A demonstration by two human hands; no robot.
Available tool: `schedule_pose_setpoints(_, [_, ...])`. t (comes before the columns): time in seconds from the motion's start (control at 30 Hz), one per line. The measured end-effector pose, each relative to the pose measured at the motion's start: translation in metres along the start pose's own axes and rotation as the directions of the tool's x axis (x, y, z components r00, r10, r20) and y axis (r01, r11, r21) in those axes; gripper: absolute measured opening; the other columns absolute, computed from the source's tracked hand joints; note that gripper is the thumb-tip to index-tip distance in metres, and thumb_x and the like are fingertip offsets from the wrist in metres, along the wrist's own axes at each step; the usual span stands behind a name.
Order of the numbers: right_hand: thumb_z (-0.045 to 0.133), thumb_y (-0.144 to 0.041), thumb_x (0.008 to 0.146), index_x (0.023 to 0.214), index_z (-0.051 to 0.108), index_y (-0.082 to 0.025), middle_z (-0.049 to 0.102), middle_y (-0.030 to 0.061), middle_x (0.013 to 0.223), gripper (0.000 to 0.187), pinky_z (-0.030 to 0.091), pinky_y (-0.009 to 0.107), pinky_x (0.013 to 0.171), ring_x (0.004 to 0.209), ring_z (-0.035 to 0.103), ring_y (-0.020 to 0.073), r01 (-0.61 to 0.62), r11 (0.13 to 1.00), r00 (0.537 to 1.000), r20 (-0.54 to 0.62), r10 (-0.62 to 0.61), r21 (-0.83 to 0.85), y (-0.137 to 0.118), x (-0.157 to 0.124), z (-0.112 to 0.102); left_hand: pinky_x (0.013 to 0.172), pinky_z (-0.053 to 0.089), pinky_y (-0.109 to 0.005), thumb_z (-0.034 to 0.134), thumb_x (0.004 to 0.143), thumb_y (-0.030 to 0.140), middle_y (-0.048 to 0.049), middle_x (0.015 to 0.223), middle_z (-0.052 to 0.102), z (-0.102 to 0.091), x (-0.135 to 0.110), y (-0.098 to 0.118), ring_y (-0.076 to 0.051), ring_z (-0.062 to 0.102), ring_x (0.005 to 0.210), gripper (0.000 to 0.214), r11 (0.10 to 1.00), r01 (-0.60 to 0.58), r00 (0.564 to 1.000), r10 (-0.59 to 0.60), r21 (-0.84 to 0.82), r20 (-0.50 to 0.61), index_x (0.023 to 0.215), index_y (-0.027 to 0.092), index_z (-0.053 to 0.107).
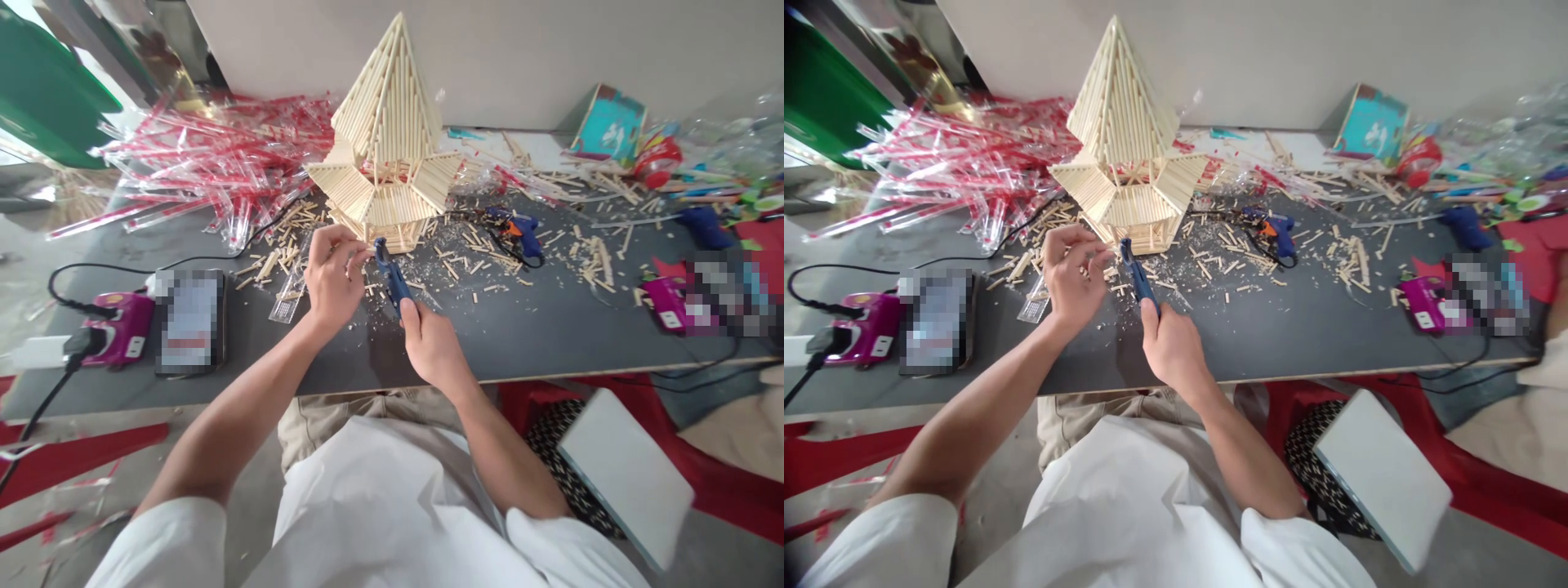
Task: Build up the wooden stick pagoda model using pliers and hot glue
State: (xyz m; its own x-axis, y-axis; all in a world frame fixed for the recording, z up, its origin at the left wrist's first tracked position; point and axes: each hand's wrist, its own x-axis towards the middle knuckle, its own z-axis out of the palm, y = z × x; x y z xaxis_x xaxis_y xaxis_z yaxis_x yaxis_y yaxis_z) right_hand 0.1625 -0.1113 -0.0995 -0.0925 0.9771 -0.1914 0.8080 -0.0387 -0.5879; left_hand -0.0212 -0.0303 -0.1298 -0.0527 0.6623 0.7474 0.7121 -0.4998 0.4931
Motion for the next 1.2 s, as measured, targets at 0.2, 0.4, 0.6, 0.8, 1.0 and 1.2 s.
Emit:
schedule_pose_setpoints(0.2, [0.027, -0.056, 0.111, 0.094, 0.058, -0.02, 0.074, 0.0122, 0.086, 0.05, 0.035, 0.036, 0.063, 0.077, 0.071, 0.0295, -0.024, 0.969, 0.999, -0.032, 0.017, -0.244, 0.007, -0.019, -0.015, 0.066, 0.052, -0.028, 0.063, 0.102, 0.03, -0.0084, 0.111, 0.064, -0.002, 0.006, -0.004, -0.02, 0.063, 0.099, 0.012, 0.992, 0.094, 0.993, -0.1, -0.085, -0.068, 0.095, 0.021, 0.068])
schedule_pose_setpoints(0.4, [0.044, -0.057, 0.106, 0.12, 0.063, -0.007, 0.068, 0.0226, 0.106, 0.055, 0.05, 0.048, 0.085, 0.1, 0.066, 0.0391, 0.036, 0.867, 0.971, -0.189, -0.148, -0.496, 0.028, -0.035, -0.01, 0.058, 0.046, -0.024, 0.065, 0.101, 0.027, -0.0064, 0.105, 0.072, -0.002, 0.007, -0.002, -0.016, 0.066, 0.091, 0.011, 0.979, 0.149, 0.988, -0.154, -0.142, -0.025, 0.092, 0.02, 0.067])
schedule_pose_setpoints(0.6, [0.058, -0.051, 0.101, 0.145, 0.052, 0.0, 0.054, 0.0327, 0.144, 0.069, 0.041, 0.063, 0.114, 0.137, 0.047, 0.0467, 0.209, 0.837, 0.908, -0.218, -0.358, -0.506, 0.037, -0.028, -0.006, 0.059, 0.047, -0.024, 0.067, 0.097, 0.021, -0.0057, 0.102, 0.073, 0.0, 0.009, -0.008, -0.016, 0.068, 0.091, 0.006, 0.968, 0.178, 0.982, -0.187, -0.179, -0.038, 0.091, 0.02, 0.068])
schedule_pose_setpoints(0.8, [0.049, -0.034, 0.106, 0.152, 0.053, -0.012, 0.051, 0.0169, 0.159, 0.051, 0.049, 0.051, 0.116, 0.14, 0.054, 0.0347, 0.507, 0.82, 0.837, -0.076, -0.542, -0.265, 0.007, 0.034, -0.031, 0.066, 0.053, -0.025, 0.067, 0.096, 0.021, -0.0056, 0.101, 0.073, 0.003, 0.009, -0.014, -0.016, 0.068, 0.091, 0.005, 0.962, 0.222, 0.975, -0.224, -0.159, 0.01, 0.091, 0.02, 0.068])
schedule_pose_setpoints(1.0, [0.052, -0.043, 0.106, 0.159, 0.045, -0.015, 0.038, 0.0155, 0.17, 0.061, 0.06, 0.049, 0.095, 0.129, 0.063, 0.0374, 0.603, 0.762, 0.796, 0.125, -0.592, -0.235, -0.01, 0.102, -0.033, 0.066, 0.053, -0.025, 0.065, 0.098, 0.024, -0.0063, 0.102, 0.073, 0.003, 0.008, -0.014, -0.016, 0.068, 0.089, 0.008, 0.962, 0.226, 0.974, -0.222, -0.155, 0.041, 0.091, 0.019, 0.068])
schedule_pose_setpoints(1.2, [0.052, -0.043, 0.107, 0.16, 0.043, -0.015, 0.047, 0.0158, 0.163, 0.061, 0.06, 0.046, 0.095, 0.133, 0.061, 0.0368, 0.621, 0.75, 0.784, 0.144, -0.604, -0.23, -0.006, 0.128, -0.027, 0.068, 0.054, -0.026, 0.065, 0.098, 0.025, -0.0063, 0.102, 0.073, 0.003, 0.007, -0.014, -0.016, 0.068, 0.088, 0.009, 0.965, 0.221, 0.975, -0.215, -0.14, 0.058, 0.092, 0.019, 0.068])
